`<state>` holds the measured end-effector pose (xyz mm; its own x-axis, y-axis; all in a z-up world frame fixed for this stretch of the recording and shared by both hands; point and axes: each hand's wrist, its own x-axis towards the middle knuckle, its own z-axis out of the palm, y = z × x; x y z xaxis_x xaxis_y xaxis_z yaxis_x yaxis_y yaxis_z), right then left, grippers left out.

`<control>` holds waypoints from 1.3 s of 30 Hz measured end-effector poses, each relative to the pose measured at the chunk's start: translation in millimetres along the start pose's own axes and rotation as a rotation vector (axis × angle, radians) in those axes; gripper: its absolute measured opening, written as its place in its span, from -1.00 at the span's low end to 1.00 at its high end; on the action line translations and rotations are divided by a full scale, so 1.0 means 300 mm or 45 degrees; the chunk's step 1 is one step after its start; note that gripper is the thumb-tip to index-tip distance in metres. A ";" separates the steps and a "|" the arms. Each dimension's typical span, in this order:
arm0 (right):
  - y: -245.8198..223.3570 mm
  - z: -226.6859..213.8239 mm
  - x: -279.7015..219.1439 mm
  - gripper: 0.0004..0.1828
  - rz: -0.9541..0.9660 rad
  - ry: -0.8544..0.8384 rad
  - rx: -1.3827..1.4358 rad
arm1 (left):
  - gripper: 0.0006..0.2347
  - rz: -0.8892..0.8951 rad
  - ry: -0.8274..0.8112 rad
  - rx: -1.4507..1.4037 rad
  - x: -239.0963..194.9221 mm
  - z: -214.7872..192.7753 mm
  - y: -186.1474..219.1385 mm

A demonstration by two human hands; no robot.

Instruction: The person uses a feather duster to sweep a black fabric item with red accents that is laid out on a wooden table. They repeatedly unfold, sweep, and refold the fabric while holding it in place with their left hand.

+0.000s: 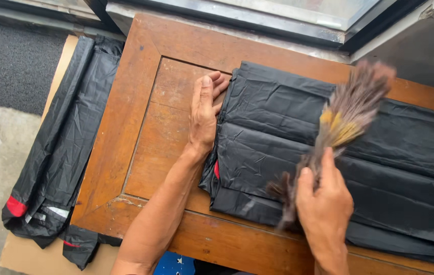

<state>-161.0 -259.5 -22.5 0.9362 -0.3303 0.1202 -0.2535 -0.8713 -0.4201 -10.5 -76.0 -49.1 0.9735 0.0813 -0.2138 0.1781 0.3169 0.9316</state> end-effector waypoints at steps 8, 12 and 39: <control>-0.247 0.116 -0.080 -0.41 -0.707 -0.286 0.183 | -0.61 0.258 0.086 0.544 -0.036 0.009 0.023; -0.124 0.019 -0.038 -0.47 -0.505 -0.141 0.337 | -0.58 0.113 0.056 0.224 -0.030 0.016 0.015; -0.082 0.018 -0.156 -0.22 0.538 -0.498 0.483 | -0.82 0.914 0.129 1.079 -0.019 -0.023 -0.074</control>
<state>-197.2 -220.6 -22.7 0.8129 -0.3962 -0.4268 -0.5801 -0.4858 -0.6539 -20.9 -76.9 -70.8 0.8806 0.0760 0.4677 -0.3429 -0.5790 0.7397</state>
